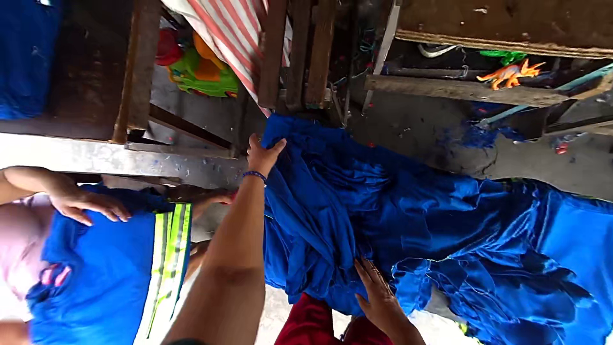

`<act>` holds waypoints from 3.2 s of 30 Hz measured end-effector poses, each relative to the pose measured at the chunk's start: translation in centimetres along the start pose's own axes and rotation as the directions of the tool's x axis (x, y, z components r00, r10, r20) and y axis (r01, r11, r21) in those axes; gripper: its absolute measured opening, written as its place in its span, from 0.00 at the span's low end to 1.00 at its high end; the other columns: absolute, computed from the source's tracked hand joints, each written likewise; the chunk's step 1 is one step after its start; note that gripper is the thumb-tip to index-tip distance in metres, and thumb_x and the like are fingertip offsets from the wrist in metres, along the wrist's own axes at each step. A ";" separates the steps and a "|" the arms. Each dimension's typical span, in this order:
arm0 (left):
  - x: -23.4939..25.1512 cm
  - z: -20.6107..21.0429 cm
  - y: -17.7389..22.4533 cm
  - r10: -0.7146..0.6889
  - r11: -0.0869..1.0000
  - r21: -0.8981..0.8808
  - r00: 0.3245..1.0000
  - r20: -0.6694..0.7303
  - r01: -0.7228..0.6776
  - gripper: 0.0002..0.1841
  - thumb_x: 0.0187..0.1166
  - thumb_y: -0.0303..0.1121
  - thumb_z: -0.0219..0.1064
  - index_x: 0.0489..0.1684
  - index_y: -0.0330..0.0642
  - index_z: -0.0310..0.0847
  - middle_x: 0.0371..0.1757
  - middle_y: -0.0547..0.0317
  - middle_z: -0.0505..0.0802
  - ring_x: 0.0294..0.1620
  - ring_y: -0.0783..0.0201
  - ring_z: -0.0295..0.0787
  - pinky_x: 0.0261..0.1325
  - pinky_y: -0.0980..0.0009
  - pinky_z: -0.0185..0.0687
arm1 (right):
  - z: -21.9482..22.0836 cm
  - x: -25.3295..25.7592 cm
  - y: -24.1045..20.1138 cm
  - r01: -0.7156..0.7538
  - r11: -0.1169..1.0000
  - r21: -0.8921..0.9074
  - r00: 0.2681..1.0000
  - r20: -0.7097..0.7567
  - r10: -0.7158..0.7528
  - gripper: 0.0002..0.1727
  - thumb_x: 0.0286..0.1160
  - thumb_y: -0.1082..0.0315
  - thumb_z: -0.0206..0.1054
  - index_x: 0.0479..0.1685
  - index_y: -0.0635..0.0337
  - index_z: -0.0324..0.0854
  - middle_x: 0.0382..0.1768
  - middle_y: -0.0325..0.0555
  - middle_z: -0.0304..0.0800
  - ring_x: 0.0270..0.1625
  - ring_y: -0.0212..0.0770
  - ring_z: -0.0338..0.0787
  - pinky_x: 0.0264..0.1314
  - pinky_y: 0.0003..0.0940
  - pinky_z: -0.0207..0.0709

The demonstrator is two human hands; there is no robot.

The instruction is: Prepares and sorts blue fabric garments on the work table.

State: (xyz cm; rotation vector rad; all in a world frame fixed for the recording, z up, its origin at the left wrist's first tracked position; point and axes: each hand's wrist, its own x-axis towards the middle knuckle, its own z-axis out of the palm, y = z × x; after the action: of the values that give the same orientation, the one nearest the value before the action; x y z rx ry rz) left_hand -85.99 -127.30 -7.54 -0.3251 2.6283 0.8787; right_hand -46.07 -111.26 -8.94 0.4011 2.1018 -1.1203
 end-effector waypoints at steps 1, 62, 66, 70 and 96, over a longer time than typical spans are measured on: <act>1.6 0.0 -0.6 -0.075 0.997 -0.027 0.991 0.113 0.078 0.56 0.71 0.61 0.75 0.94 0.40 0.45 0.86 0.30 0.69 0.87 0.35 0.64 0.85 0.35 0.60 | -0.6 0.2 -0.4 -0.021 1.000 0.001 0.999 0.031 0.021 0.47 0.73 0.69 0.72 0.95 0.53 0.54 0.95 0.55 0.49 0.96 0.54 0.51 0.94 0.54 0.49; -17.8 24.6 15.5 0.359 0.887 -0.192 0.364 0.859 -0.420 0.28 0.94 0.46 0.46 0.66 0.28 0.82 0.70 0.39 0.86 0.76 0.53 0.79 0.81 0.52 0.68 | -13.8 -3.3 7.3 0.224 0.140 0.965 0.561 -0.245 0.791 0.25 0.90 0.57 0.55 0.72 0.70 0.66 0.54 0.60 0.80 0.48 0.46 0.87 0.50 0.42 0.84; -18.9 27.0 19.1 0.181 0.915 -0.035 0.332 0.926 -0.401 0.44 0.84 0.73 0.34 0.96 0.56 0.51 0.96 0.60 0.55 0.97 0.59 0.43 0.95 0.44 0.39 | -13.1 -2.8 10.2 0.308 -0.300 0.903 0.646 0.033 0.763 0.41 0.87 0.39 0.52 0.87 0.63 0.55 0.78 0.63 0.70 0.71 0.55 0.81 0.67 0.49 0.80; -21.0 29.7 22.6 0.040 0.864 0.149 0.360 0.932 -0.482 0.47 0.79 0.77 0.39 0.92 0.53 0.60 0.92 0.53 0.66 0.93 0.53 0.56 0.91 0.41 0.49 | -13.9 -1.8 11.6 0.393 -0.253 0.884 0.711 -0.117 0.694 0.33 0.82 0.51 0.57 0.83 0.58 0.61 0.77 0.54 0.73 0.77 0.50 0.75 0.74 0.53 0.73; -37.0 23.0 19.1 0.579 0.093 -0.116 -0.041 0.814 -0.989 0.11 0.64 0.41 0.80 0.29 0.43 0.91 0.38 0.53 0.94 0.54 0.48 0.90 0.79 0.32 0.62 | -7.5 -5.5 15.7 0.793 -0.581 0.184 0.529 -0.681 0.506 0.30 0.65 0.31 0.67 0.46 0.47 0.90 0.43 0.38 0.96 0.50 0.37 0.94 0.53 0.44 0.89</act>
State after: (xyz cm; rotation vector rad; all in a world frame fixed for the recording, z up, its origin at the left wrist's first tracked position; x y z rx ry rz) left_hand -52.52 -94.30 0.15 1.7577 1.8041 0.2530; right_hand -36.74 -95.77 -11.54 1.2625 0.0835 -3.9573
